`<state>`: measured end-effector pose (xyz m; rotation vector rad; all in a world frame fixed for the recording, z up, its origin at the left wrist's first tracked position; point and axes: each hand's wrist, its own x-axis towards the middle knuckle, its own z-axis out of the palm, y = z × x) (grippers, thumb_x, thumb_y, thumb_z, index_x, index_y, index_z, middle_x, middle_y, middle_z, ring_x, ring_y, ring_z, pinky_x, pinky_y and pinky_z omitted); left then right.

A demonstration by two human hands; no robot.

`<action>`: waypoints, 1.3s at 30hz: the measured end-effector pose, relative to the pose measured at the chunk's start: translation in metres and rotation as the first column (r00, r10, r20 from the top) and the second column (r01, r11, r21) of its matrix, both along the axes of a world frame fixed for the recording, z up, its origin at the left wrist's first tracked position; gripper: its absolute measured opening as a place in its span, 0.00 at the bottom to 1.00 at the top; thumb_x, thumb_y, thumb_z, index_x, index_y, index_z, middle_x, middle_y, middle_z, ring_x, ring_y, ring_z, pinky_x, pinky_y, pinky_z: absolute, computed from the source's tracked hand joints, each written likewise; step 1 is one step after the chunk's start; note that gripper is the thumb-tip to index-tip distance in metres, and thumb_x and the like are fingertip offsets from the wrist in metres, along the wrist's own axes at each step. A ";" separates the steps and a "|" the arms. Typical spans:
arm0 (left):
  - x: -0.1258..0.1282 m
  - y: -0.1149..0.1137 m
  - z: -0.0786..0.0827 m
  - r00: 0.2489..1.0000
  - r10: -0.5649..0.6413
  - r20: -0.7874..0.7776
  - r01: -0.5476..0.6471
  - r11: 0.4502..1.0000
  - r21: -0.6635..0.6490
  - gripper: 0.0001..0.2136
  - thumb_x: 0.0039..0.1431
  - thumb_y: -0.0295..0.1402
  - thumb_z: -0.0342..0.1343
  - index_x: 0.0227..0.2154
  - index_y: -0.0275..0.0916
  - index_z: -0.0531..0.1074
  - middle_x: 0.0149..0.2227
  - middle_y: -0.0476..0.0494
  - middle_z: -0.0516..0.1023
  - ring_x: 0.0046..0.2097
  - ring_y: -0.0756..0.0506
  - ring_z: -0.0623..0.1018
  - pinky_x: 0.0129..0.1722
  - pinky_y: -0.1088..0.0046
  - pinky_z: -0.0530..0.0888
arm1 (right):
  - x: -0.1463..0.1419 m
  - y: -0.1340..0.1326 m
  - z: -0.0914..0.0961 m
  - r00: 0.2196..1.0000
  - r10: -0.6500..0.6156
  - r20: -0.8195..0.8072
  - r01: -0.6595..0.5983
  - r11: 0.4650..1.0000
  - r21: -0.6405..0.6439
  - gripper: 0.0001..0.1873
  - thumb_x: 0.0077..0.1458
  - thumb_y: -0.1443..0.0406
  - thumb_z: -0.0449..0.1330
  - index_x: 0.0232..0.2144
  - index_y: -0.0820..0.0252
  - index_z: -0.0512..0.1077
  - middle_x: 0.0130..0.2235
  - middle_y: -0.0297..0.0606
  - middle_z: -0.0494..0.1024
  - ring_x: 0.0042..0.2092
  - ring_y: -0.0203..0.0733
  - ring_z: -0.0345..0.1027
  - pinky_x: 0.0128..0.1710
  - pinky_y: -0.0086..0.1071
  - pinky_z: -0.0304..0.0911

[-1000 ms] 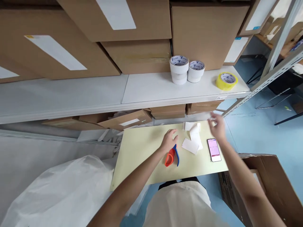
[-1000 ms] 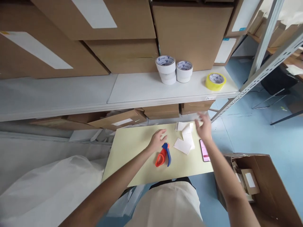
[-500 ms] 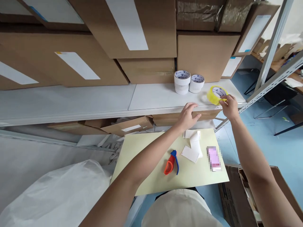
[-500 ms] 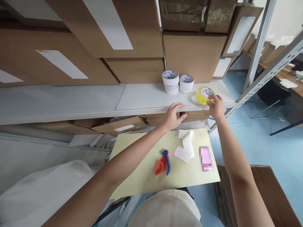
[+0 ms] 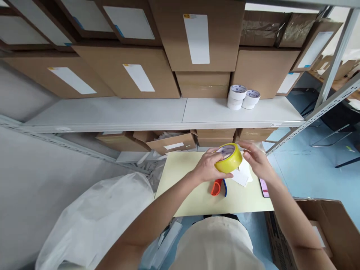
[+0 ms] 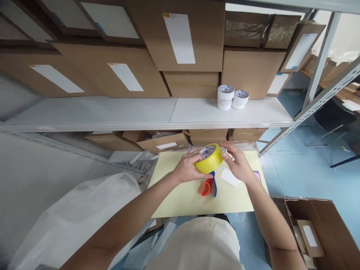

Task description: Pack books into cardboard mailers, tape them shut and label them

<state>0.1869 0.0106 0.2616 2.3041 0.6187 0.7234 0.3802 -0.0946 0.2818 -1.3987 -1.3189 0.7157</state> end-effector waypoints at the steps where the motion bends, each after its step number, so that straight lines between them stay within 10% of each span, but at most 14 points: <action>1: -0.008 -0.009 -0.006 0.998 0.062 0.032 -0.062 0.998 -0.007 0.21 0.33 0.50 0.71 0.21 0.44 0.68 0.25 0.49 0.74 0.35 0.41 0.77 0.48 0.59 0.73 | -0.019 -0.008 -0.002 0.998 -0.044 0.039 0.042 0.998 0.038 0.23 0.57 0.48 0.59 0.51 0.48 0.73 0.55 0.41 0.75 0.59 0.50 0.66 0.59 0.50 0.61; 6: -0.039 -0.046 -0.024 0.962 0.249 0.112 -0.248 0.968 -0.027 0.24 0.34 0.53 0.70 0.19 0.44 0.62 0.24 0.49 0.70 0.30 0.45 0.73 0.35 0.66 0.74 | -0.091 -0.042 -0.011 0.945 -0.242 0.222 0.212 0.965 0.152 0.18 0.56 0.57 0.62 0.50 0.45 0.74 0.53 0.40 0.77 0.56 0.54 0.70 0.57 0.52 0.64; 13: -0.066 -0.068 -0.039 0.945 0.302 0.123 -0.288 0.950 -0.122 0.25 0.31 0.50 0.72 0.20 0.45 0.62 0.26 0.45 0.73 0.38 0.38 0.77 0.43 0.59 0.75 | -0.129 -0.056 -0.010 0.889 -0.358 0.285 0.324 0.932 0.161 0.09 0.58 0.59 0.58 0.41 0.47 0.76 0.36 0.37 0.82 0.39 0.49 0.76 0.42 0.45 0.73; 17: -0.083 -0.076 -0.040 0.963 0.236 0.133 -0.205 0.956 -0.210 0.25 0.30 0.50 0.72 0.25 0.44 0.65 0.29 0.45 0.76 0.39 0.37 0.78 0.43 0.60 0.75 | -0.137 -0.055 -0.009 0.879 -0.347 0.326 0.320 0.938 0.136 0.09 0.59 0.60 0.55 0.38 0.48 0.75 0.34 0.37 0.81 0.37 0.47 0.75 0.39 0.43 0.72; 21: -0.099 -0.091 -0.047 0.986 0.102 0.133 -0.038 0.907 -0.418 0.17 0.54 0.45 0.59 0.42 0.43 0.65 0.35 0.44 0.81 0.34 0.44 0.80 0.35 0.69 0.73 | -0.140 -0.053 -0.022 0.853 -0.318 0.413 0.276 0.948 0.158 0.10 0.61 0.63 0.52 0.33 0.50 0.74 0.35 0.38 0.80 0.38 0.46 0.74 0.38 0.41 0.70; 28: -0.098 -0.099 -0.058 0.962 0.272 -0.032 -0.253 0.840 -0.479 0.34 0.51 0.37 0.62 0.59 0.42 0.55 0.23 0.55 0.77 0.27 0.45 0.77 0.31 0.72 0.69 | -0.144 -0.054 -0.054 0.800 -0.302 0.519 0.119 0.927 0.356 0.12 0.63 0.69 0.51 0.35 0.51 0.72 0.32 0.35 0.78 0.34 0.41 0.74 0.36 0.35 0.70; 33: -0.095 -0.092 -0.062 0.955 0.289 -0.062 -0.288 0.859 -0.423 0.21 0.57 0.39 0.57 0.54 0.47 0.66 0.28 0.53 0.76 0.27 0.48 0.75 0.31 0.72 0.70 | -0.142 -0.049 -0.056 0.782 -0.284 0.555 0.012 0.897 0.442 0.12 0.62 0.73 0.51 0.36 0.52 0.71 0.33 0.36 0.78 0.37 0.40 0.75 0.37 0.34 0.71; 39: -0.102 -0.097 -0.073 0.990 0.075 0.120 0.023 0.754 -0.657 0.22 0.57 0.39 0.55 0.55 0.44 0.64 0.38 0.48 0.77 0.25 0.52 0.73 0.27 0.75 0.71 | -0.132 -0.033 -0.055 0.891 -0.216 0.400 0.057 0.926 0.374 0.08 0.61 0.70 0.54 0.34 0.52 0.69 0.31 0.34 0.75 0.37 0.41 0.75 0.39 0.38 0.74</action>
